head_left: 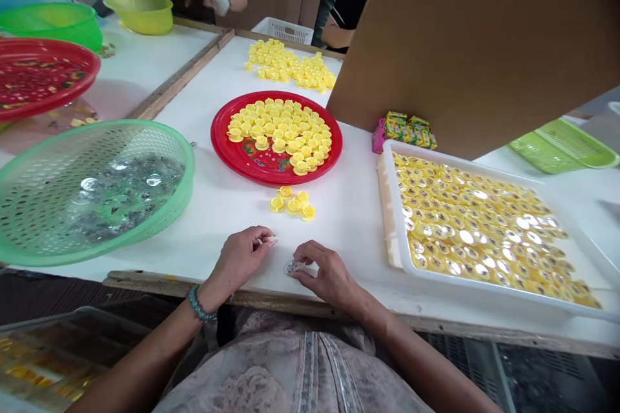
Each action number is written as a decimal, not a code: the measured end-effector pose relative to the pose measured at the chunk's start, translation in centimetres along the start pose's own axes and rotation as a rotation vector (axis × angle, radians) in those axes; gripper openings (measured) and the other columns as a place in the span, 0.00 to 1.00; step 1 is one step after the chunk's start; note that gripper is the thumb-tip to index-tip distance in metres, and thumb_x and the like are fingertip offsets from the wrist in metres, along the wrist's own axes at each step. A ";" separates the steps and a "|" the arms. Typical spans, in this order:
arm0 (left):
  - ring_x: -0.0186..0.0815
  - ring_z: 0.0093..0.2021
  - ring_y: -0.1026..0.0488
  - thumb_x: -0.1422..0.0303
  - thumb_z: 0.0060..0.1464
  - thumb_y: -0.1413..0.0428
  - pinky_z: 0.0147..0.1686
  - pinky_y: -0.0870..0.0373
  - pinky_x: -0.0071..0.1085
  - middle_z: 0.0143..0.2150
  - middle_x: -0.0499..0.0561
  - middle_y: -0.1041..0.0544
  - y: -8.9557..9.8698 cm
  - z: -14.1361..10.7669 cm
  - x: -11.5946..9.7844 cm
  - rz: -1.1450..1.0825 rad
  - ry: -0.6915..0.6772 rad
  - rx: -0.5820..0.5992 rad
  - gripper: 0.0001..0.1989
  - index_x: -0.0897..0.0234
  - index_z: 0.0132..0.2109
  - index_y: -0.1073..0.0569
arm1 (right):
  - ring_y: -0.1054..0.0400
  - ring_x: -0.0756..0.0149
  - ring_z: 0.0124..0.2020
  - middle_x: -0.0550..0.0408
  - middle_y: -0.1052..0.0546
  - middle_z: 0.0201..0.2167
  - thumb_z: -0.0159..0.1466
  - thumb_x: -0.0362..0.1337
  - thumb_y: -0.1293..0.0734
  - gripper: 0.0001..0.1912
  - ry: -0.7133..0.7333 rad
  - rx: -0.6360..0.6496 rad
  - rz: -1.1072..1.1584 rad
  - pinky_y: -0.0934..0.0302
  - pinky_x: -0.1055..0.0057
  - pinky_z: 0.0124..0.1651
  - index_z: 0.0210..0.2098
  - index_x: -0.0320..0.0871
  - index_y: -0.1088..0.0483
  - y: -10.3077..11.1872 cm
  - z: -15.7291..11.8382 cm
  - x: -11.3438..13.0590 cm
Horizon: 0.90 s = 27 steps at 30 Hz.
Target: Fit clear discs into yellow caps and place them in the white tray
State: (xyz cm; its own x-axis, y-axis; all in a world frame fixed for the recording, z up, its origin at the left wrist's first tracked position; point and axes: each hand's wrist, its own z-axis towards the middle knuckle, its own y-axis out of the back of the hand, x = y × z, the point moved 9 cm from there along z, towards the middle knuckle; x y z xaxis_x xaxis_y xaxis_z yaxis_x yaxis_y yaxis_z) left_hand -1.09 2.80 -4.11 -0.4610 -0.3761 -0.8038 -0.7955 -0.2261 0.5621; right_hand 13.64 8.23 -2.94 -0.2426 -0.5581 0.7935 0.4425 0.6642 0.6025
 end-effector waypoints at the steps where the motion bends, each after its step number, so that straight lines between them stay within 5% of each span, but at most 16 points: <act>1: 0.35 0.29 0.29 0.61 0.52 0.48 0.31 0.35 0.29 0.32 0.49 0.22 -0.8 0.0 -0.2 -0.086 0.015 0.033 0.12 0.61 0.37 0.24 | 0.35 0.69 0.32 0.56 0.29 0.33 0.56 0.32 0.31 0.11 -0.035 -0.065 0.038 0.38 0.72 0.36 0.38 0.43 0.33 0.7 -0.1 -0.3; 5: 0.33 0.26 0.32 0.57 0.50 0.46 0.28 0.36 0.28 0.30 0.49 0.23 -4.3 -0.2 -1.2 -0.444 0.112 0.167 0.16 0.64 0.39 0.23 | 0.35 0.68 0.32 0.55 0.30 0.34 0.55 0.32 0.31 0.14 -0.029 -0.279 0.095 0.37 0.70 0.37 0.41 0.44 0.34 2.8 -0.2 -0.1; 11: 0.32 0.28 0.33 0.61 0.47 0.41 0.30 0.37 0.27 0.28 0.48 0.24 -5.0 -0.3 -2.0 -0.546 0.103 0.094 0.11 0.64 0.34 0.22 | 0.34 0.68 0.33 0.53 0.28 0.34 0.59 0.32 0.34 0.17 0.021 -0.341 0.089 0.36 0.69 0.38 0.48 0.47 0.31 3.3 0.1 -0.2; 19: 0.28 0.26 0.36 0.64 0.47 0.41 0.28 0.39 0.24 0.30 0.49 0.24 -5.5 -0.4 -1.0 -0.806 0.202 0.125 0.09 0.66 0.34 0.25 | 0.30 0.66 0.33 0.55 0.24 0.30 0.56 0.40 0.31 0.12 -0.331 -0.371 0.707 0.34 0.67 0.40 0.39 0.43 0.27 1.6 0.0 -3.6; 23: 0.30 0.28 0.33 0.63 0.48 0.41 0.30 0.37 0.25 0.32 0.51 0.23 -5.7 -0.5 -1.2 -0.725 0.186 0.156 0.11 0.66 0.36 0.25 | 0.31 0.67 0.34 0.55 0.24 0.32 0.57 0.39 0.31 0.09 -0.330 -0.367 0.723 0.35 0.69 0.40 0.36 0.43 0.27 2.3 0.4 -3.5; 27: 0.33 0.30 0.31 0.63 0.46 0.40 0.32 0.34 0.27 0.34 0.50 0.23 -3.9 -0.1 -2.3 -0.417 0.049 0.093 0.15 0.63 0.42 0.25 | 0.32 0.69 0.32 0.57 0.26 0.30 0.61 0.33 0.36 0.08 -0.185 -0.135 0.426 0.37 0.71 0.39 0.41 0.44 0.30 3.1 1.6 -1.4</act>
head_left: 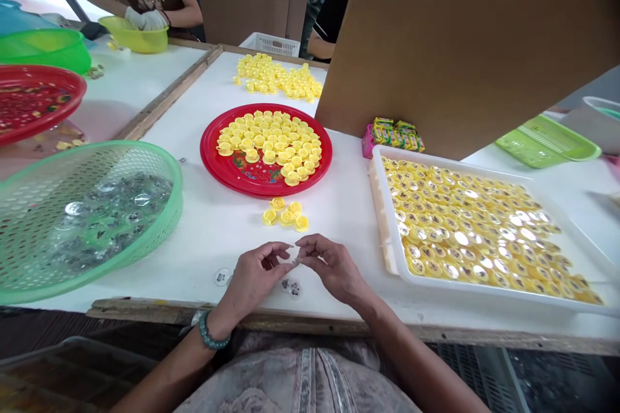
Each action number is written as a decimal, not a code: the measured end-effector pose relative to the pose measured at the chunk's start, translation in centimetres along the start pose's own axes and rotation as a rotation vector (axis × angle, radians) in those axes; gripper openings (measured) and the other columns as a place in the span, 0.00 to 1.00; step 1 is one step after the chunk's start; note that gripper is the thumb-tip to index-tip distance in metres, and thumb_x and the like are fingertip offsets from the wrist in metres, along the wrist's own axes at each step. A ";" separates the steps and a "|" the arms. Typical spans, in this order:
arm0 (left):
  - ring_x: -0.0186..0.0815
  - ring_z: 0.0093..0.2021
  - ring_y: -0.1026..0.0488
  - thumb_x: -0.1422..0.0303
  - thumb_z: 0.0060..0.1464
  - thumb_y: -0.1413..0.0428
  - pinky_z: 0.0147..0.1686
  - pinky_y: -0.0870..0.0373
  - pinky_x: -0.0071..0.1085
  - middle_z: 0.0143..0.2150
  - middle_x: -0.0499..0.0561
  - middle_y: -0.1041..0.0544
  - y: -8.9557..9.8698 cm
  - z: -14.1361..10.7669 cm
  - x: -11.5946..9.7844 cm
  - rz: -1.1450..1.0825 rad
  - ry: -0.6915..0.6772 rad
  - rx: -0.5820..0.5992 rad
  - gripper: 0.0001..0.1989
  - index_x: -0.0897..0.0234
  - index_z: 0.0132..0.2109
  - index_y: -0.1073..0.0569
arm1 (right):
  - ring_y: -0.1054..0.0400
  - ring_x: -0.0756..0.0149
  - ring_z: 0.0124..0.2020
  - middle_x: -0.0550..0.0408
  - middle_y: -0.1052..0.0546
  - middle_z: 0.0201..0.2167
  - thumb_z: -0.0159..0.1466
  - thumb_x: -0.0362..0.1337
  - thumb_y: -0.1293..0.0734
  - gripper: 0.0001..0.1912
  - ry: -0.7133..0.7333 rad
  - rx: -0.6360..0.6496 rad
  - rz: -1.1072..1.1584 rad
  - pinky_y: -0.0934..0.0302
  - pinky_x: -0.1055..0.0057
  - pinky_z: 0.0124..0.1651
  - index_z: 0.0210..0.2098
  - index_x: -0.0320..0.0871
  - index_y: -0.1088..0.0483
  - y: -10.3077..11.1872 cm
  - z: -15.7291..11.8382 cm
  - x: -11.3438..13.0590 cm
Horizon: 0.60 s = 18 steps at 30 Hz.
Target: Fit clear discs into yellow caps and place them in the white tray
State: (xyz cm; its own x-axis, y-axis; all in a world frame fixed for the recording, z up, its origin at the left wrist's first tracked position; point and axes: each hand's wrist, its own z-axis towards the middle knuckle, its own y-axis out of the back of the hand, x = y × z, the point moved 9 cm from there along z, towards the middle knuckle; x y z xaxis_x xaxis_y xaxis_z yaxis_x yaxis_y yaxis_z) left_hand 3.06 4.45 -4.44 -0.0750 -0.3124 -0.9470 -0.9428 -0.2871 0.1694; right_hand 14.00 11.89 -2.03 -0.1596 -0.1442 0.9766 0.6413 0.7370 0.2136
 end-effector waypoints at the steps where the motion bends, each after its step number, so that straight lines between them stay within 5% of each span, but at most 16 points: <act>1: 0.33 0.30 0.30 0.65 0.45 0.41 0.32 0.34 0.27 0.34 0.49 0.23 0.2 0.1 -0.5 0.057 -0.038 -0.001 0.15 0.62 0.43 0.25 | 0.32 0.69 0.32 0.57 0.26 0.30 0.61 0.31 0.37 0.09 0.043 0.063 -0.105 0.37 0.72 0.39 0.41 0.44 0.31 -0.3 0.1 0.7; 5: 0.33 0.29 0.29 0.70 0.45 0.42 0.33 0.34 0.28 0.28 0.46 0.23 0.0 0.6 -1.1 0.076 -0.071 0.024 0.17 0.61 0.46 0.26 | 0.31 0.68 0.37 0.54 0.26 0.36 0.63 0.26 0.42 0.13 0.193 0.138 -0.381 0.37 0.72 0.40 0.43 0.44 0.33 -0.9 0.2 2.7; 9: 0.32 0.27 0.30 0.68 0.44 0.41 0.31 0.34 0.27 0.27 0.49 0.24 0.4 1.1 0.9 -0.241 0.093 -0.084 0.14 0.67 0.41 0.25 | 0.31 0.67 0.36 0.51 0.27 0.41 0.61 0.32 0.37 0.15 0.165 -0.033 -0.453 0.36 0.71 0.38 0.49 0.44 0.35 -0.5 0.0 2.4; 14: 0.33 0.32 0.27 0.69 0.42 0.39 0.37 0.32 0.28 0.30 0.51 0.22 -0.4 0.9 1.7 -0.539 0.145 -0.150 0.12 0.68 0.37 0.28 | 0.33 0.68 0.31 0.54 0.27 0.34 0.57 0.32 0.32 0.16 0.109 -0.147 -0.481 0.37 0.74 0.32 0.46 0.45 0.31 -1.1 -0.2 1.2; 18: 0.36 0.34 0.26 0.63 0.48 0.42 0.40 0.32 0.32 0.34 0.52 0.22 0.1 1.4 0.6 -0.332 0.058 -0.128 0.13 0.66 0.40 0.30 | 0.35 0.71 0.27 0.57 0.28 0.29 0.56 0.30 0.32 0.12 0.094 -0.208 -0.470 0.38 0.76 0.30 0.40 0.44 0.29 -0.6 0.2 1.0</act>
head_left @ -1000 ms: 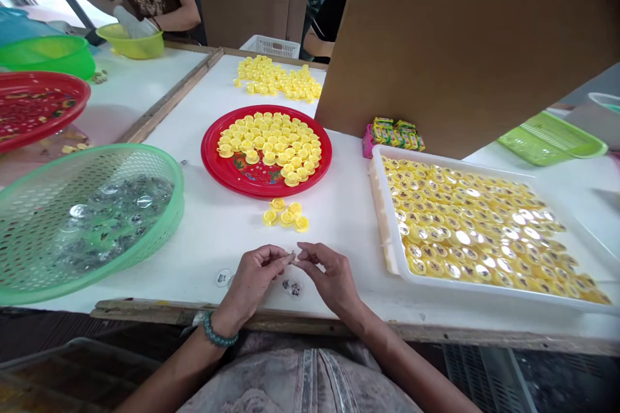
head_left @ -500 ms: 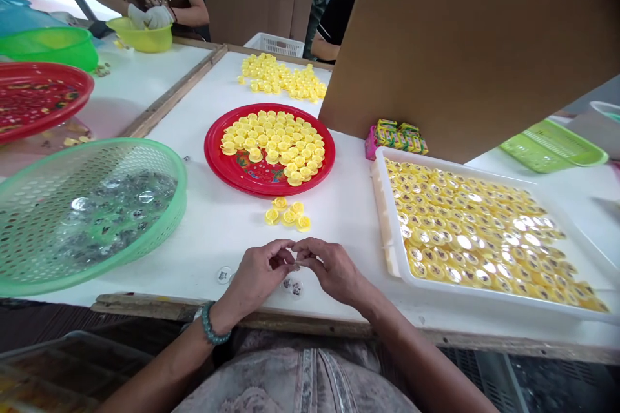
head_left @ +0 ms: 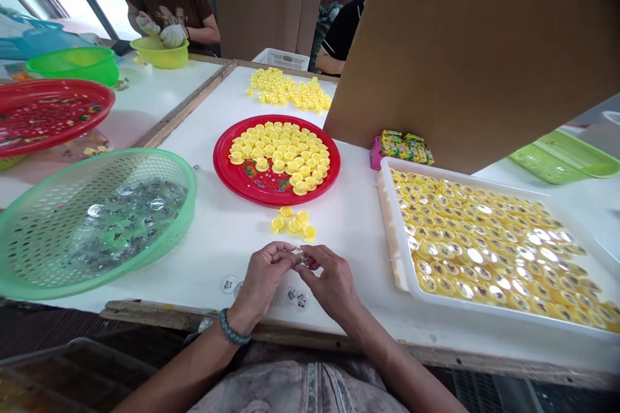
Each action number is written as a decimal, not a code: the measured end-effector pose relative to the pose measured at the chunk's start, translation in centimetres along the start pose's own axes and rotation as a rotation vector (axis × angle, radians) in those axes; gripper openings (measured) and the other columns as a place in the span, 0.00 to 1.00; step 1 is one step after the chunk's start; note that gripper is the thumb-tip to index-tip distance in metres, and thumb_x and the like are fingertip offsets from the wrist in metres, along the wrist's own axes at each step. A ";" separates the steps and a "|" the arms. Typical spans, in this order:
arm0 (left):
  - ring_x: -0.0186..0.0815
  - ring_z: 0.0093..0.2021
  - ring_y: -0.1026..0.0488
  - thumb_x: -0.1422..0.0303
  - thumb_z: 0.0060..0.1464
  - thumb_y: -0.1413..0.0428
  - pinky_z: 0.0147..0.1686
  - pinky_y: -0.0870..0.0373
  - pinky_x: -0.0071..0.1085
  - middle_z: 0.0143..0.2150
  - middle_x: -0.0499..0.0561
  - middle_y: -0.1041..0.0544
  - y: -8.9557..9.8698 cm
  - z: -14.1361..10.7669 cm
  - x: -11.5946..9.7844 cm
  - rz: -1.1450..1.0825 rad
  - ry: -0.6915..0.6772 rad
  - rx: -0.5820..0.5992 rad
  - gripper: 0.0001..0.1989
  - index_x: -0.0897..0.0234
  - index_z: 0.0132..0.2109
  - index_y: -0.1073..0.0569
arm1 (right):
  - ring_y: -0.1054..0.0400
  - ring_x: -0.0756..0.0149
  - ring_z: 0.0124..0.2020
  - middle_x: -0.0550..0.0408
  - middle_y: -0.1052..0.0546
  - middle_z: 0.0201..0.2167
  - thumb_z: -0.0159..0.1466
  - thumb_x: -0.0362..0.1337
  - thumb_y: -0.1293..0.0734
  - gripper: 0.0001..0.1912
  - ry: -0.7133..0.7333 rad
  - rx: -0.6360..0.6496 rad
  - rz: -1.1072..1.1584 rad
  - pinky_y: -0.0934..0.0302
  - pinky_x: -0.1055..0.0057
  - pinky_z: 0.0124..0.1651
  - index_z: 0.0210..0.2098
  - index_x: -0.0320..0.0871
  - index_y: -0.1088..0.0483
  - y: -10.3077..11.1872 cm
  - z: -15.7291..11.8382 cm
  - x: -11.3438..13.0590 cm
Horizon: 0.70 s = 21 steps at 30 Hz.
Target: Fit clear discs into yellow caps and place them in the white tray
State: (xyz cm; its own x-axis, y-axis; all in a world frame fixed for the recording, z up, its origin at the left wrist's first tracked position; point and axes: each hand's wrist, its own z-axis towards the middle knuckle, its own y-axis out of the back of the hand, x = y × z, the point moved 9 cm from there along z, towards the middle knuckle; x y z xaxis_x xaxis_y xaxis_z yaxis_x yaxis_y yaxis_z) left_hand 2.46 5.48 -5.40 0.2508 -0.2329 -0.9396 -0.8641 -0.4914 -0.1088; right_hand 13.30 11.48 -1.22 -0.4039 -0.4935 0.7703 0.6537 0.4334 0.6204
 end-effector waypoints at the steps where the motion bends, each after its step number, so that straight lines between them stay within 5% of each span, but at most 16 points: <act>1: 0.36 0.33 0.27 0.61 0.49 0.43 0.38 0.32 0.33 0.34 0.52 0.23 0.7 0.4 -0.7 0.165 -0.042 -0.043 0.14 0.65 0.41 0.30 | 0.35 0.71 0.27 0.57 0.28 0.29 0.55 0.31 0.31 0.11 -0.006 -0.003 0.000 0.39 0.76 0.30 0.39 0.44 0.29 0.1 0.1 -0.2; 5: 0.39 0.36 0.29 0.61 0.48 0.43 0.38 0.33 0.34 0.40 0.53 0.25 2.9 2.7 -4.3 0.885 -0.256 -0.263 0.18 0.63 0.46 0.31 | 0.33 0.70 0.29 0.56 0.26 0.32 0.55 0.32 0.30 0.13 -0.022 -0.006 0.018 0.40 0.77 0.26 0.41 0.44 0.30 0.6 0.1 -1.0; 8: 0.41 0.41 0.29 0.67 0.48 0.43 0.42 0.34 0.34 0.42 0.55 0.26 2.4 4.6 -5.2 1.110 -0.330 -0.210 0.15 0.65 0.45 0.30 | 0.33 0.70 0.30 0.56 0.27 0.33 0.54 0.30 0.30 0.15 -0.012 0.014 0.037 0.40 0.77 0.25 0.41 0.43 0.31 0.6 -0.2 -1.3; 12: 0.40 0.38 0.29 0.72 0.48 0.46 0.39 0.34 0.32 0.39 0.53 0.26 2.0 5.2 -5.0 1.151 -0.334 -0.105 0.10 0.64 0.40 0.28 | 0.33 0.71 0.31 0.55 0.28 0.37 0.55 0.29 0.31 0.15 0.050 0.029 0.065 0.37 0.76 0.30 0.41 0.44 0.31 1.2 -0.5 -1.2; 18: 0.36 0.36 0.31 0.73 0.47 0.46 0.36 0.35 0.30 0.37 0.48 0.25 -0.3 2.1 -2.9 0.970 -0.386 0.273 0.10 0.59 0.39 0.26 | 0.31 0.70 0.33 0.54 0.28 0.39 0.57 0.31 0.31 0.15 0.139 0.147 0.005 0.35 0.74 0.35 0.44 0.45 0.31 1.3 -0.5 -1.0; 21: 0.34 0.33 0.31 0.74 0.44 0.45 0.33 0.35 0.29 0.35 0.48 0.26 -0.7 1.9 -1.7 0.854 -0.357 0.303 0.15 0.59 0.42 0.27 | 0.30 0.66 0.38 0.52 0.27 0.40 0.58 0.30 0.32 0.14 0.248 0.212 -0.072 0.35 0.71 0.39 0.44 0.44 0.30 0.6 0.1 -0.1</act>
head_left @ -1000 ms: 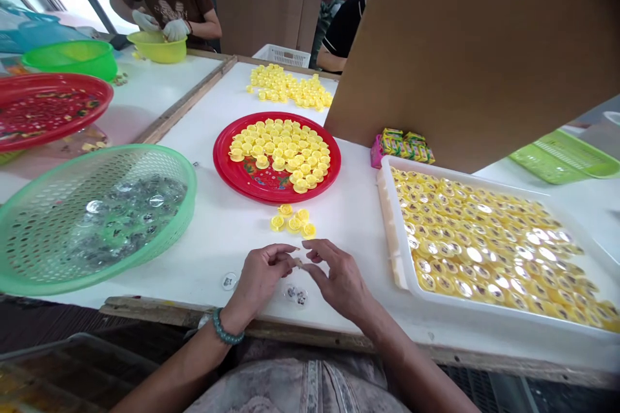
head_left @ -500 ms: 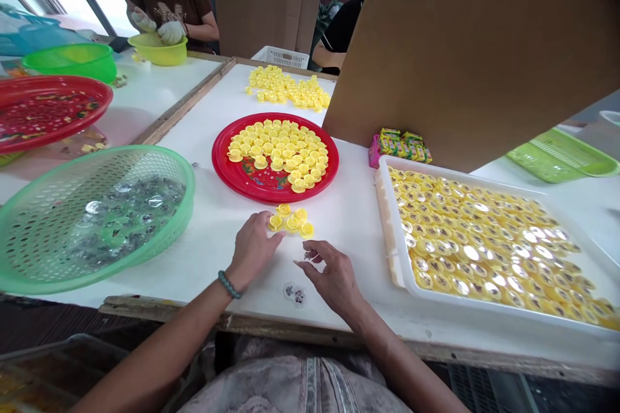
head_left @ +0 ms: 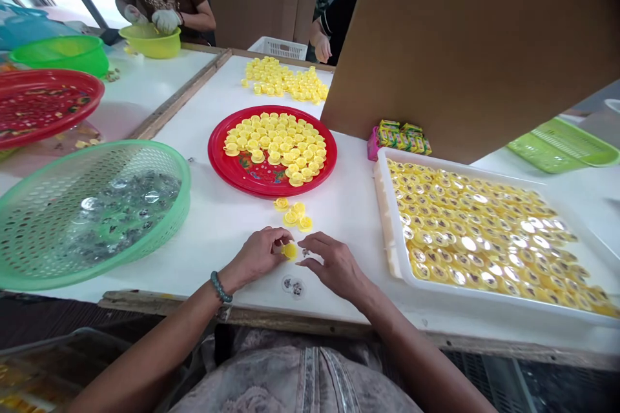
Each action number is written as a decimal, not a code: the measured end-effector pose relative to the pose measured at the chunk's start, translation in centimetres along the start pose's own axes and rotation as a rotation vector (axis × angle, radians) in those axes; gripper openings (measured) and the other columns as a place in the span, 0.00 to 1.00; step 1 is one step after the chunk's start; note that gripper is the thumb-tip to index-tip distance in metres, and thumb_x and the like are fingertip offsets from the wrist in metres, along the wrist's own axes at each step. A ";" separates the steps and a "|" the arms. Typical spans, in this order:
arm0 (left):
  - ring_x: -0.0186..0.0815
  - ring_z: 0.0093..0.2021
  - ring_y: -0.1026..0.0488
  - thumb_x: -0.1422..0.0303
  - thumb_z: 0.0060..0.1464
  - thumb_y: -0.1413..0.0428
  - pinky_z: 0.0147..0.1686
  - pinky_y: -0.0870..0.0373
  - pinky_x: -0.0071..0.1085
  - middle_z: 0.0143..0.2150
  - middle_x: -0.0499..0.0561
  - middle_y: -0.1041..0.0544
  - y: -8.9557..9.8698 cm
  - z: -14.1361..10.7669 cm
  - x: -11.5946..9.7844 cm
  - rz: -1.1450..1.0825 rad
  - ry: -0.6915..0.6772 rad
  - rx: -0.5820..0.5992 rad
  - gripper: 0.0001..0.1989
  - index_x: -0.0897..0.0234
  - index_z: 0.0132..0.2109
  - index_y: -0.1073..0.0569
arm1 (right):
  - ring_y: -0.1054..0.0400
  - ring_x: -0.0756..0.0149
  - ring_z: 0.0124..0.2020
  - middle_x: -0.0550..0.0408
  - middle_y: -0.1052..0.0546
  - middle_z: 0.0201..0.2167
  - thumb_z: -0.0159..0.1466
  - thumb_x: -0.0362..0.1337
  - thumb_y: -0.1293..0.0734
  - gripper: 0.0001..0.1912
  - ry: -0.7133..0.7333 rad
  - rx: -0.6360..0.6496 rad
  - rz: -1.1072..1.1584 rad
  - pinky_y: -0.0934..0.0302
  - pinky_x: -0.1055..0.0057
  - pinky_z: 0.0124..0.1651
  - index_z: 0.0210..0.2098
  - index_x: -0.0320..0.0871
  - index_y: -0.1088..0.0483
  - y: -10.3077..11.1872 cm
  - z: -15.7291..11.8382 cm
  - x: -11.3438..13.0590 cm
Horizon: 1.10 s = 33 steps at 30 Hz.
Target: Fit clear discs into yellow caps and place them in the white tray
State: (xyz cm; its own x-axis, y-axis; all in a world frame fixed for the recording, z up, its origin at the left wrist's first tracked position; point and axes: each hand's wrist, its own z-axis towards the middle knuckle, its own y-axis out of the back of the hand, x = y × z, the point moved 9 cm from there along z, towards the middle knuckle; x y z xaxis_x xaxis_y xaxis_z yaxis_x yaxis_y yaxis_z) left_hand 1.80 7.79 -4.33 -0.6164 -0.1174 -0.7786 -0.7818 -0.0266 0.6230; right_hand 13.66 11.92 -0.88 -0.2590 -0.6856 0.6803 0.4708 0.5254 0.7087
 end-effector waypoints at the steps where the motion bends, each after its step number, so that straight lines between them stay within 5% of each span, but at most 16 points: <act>1: 0.34 0.33 0.31 0.74 0.43 0.45 0.33 0.35 0.28 0.35 0.48 0.26 -0.3 0.1 0.2 -0.041 0.004 -0.003 0.17 0.59 0.43 0.28 | 0.31 0.65 0.39 0.52 0.26 0.39 0.58 0.29 0.33 0.13 0.036 0.027 -0.029 0.36 0.70 0.41 0.44 0.44 0.30 -0.3 0.4 0.2; 9: 0.33 0.33 0.27 0.75 0.43 0.46 0.36 0.31 0.29 0.34 0.47 0.22 -1.8 1.3 1.1 -0.401 0.062 0.045 0.18 0.61 0.44 0.31 | 0.31 0.66 0.38 0.53 0.26 0.34 0.59 0.29 0.33 0.07 0.133 0.155 -0.167 0.38 0.72 0.41 0.38 0.42 0.29 -1.9 1.6 0.1; 14: 0.35 0.36 0.26 0.72 0.44 0.47 0.40 0.30 0.32 0.36 0.50 0.22 -1.8 0.8 1.2 -0.458 0.121 0.029 0.16 0.63 0.44 0.29 | 0.33 0.65 0.37 0.50 0.27 0.35 0.64 0.31 0.37 0.04 0.140 0.084 -0.327 0.37 0.71 0.39 0.35 0.41 0.30 -2.2 0.1 0.2; 20: 0.35 0.37 0.26 0.67 0.45 0.43 0.39 0.30 0.32 0.37 0.53 0.23 -2.9 0.0 1.5 -0.736 0.308 0.033 0.13 0.67 0.40 0.27 | 0.35 0.61 0.41 0.45 0.29 0.40 0.66 0.28 0.45 0.11 0.219 0.028 -0.451 0.35 0.65 0.42 0.43 0.39 0.33 -3.3 -1.9 1.2; 25: 0.34 0.31 0.27 0.67 0.40 0.39 0.35 0.29 0.31 0.29 0.50 0.24 -3.1 -0.3 2.7 -0.757 0.436 -0.107 0.11 0.66 0.33 0.27 | 0.37 0.59 0.42 0.44 0.30 0.42 0.66 0.27 0.46 0.13 0.235 0.080 -0.498 0.35 0.64 0.44 0.46 0.37 0.34 -4.1 -2.3 1.5; 30: 0.36 0.32 0.25 0.67 0.35 0.37 0.35 0.29 0.30 0.30 0.51 0.22 -3.1 -0.5 2.6 -0.778 0.526 -0.081 0.14 0.67 0.33 0.27 | 0.36 0.63 0.37 0.49 0.29 0.36 0.65 0.28 0.43 0.10 0.180 0.073 -0.495 0.36 0.68 0.41 0.38 0.38 0.31 -4.0 -1.9 1.1; 33: 0.37 0.34 0.24 0.67 0.32 0.35 0.37 0.27 0.29 0.30 0.51 0.21 -3.1 -0.5 2.8 -0.792 0.584 -0.057 0.18 0.67 0.34 0.27 | 0.33 0.66 0.39 0.50 0.27 0.41 0.65 0.32 0.40 0.08 0.135 -0.035 -0.405 0.36 0.70 0.44 0.36 0.41 0.29 -2.8 -1.6 0.3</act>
State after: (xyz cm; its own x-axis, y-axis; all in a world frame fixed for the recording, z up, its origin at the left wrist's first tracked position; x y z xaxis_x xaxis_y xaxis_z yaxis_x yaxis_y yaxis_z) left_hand 2.58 7.02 -8.40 0.2384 -0.5163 -0.8226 -0.9336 -0.3550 -0.0478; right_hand 13.56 9.42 -2.96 -0.3171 -0.8942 0.3160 0.3828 0.1841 0.9053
